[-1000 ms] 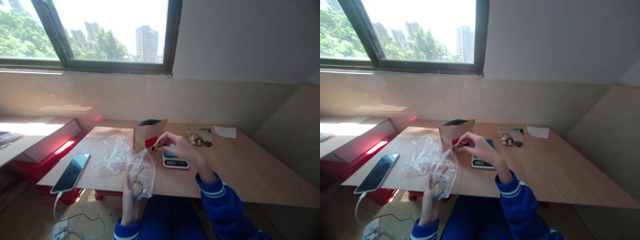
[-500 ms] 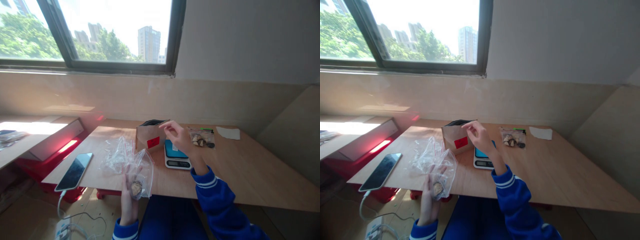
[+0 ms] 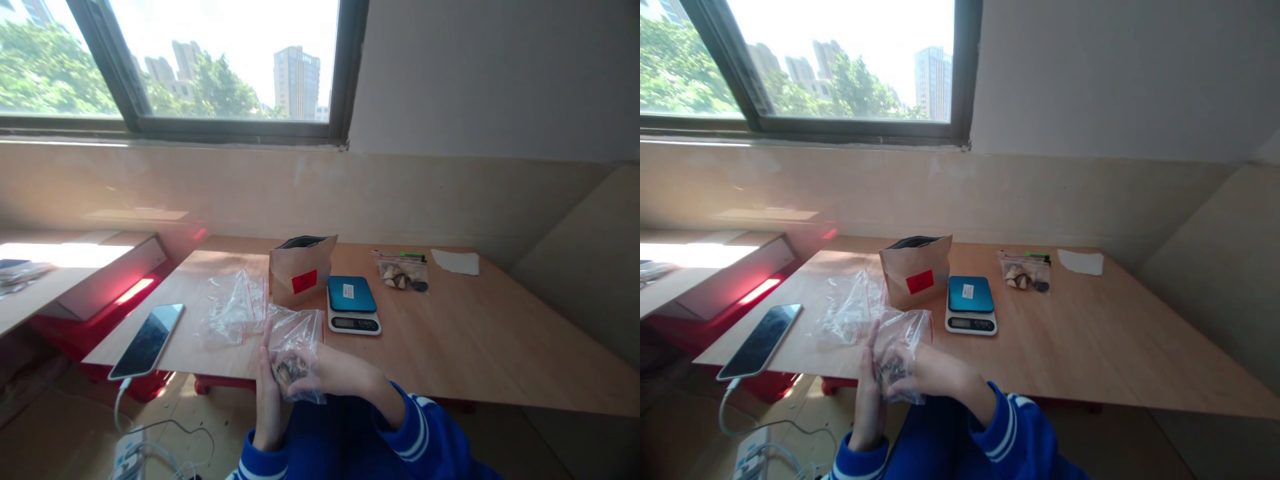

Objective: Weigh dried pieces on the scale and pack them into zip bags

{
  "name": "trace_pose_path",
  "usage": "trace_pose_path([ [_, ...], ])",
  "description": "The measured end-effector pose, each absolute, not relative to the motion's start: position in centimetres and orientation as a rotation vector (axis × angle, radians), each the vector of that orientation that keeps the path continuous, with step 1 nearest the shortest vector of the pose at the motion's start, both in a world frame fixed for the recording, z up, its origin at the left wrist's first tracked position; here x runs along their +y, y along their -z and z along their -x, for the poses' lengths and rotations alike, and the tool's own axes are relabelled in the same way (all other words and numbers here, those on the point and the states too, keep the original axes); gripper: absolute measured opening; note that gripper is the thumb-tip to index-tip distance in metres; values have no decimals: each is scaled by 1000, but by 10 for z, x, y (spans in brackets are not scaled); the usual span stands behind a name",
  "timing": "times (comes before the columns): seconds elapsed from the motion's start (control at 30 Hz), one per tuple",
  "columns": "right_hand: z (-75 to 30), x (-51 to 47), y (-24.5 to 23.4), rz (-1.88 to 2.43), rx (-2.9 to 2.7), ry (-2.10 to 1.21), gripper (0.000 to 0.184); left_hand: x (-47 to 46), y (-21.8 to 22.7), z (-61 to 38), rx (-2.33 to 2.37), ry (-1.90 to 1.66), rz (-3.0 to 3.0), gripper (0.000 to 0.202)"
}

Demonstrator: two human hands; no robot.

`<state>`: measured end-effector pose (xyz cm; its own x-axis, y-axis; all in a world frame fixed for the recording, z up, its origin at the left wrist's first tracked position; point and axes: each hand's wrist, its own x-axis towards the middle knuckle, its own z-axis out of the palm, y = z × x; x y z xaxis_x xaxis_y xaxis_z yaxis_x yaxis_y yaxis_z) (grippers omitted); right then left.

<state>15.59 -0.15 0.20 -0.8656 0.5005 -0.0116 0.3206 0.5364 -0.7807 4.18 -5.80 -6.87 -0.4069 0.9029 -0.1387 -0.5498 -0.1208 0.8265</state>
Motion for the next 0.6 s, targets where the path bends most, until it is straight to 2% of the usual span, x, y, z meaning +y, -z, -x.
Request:
trace_pose_path([
  [0.13,-167,5,-6,706,-2476,-1216,11,-57,71,-40,1010,-1735,-487,57],
  [0.2,-178,14,-18,719,-2397,-1276,5,-57,69,-38,998,-1742,-461,59],
  [0.3,-192,39,-47,713,-2259,-1214,8,-56,66,-34,1070,-1762,-429,58],
  [0.47,-186,101,-89,693,-1885,-540,17,-57,64,-30,1100,-1778,-411,58],
  [0.6,-172,135,-94,674,-2012,-325,16,-58,63,-27,1169,-1787,-477,59],
])
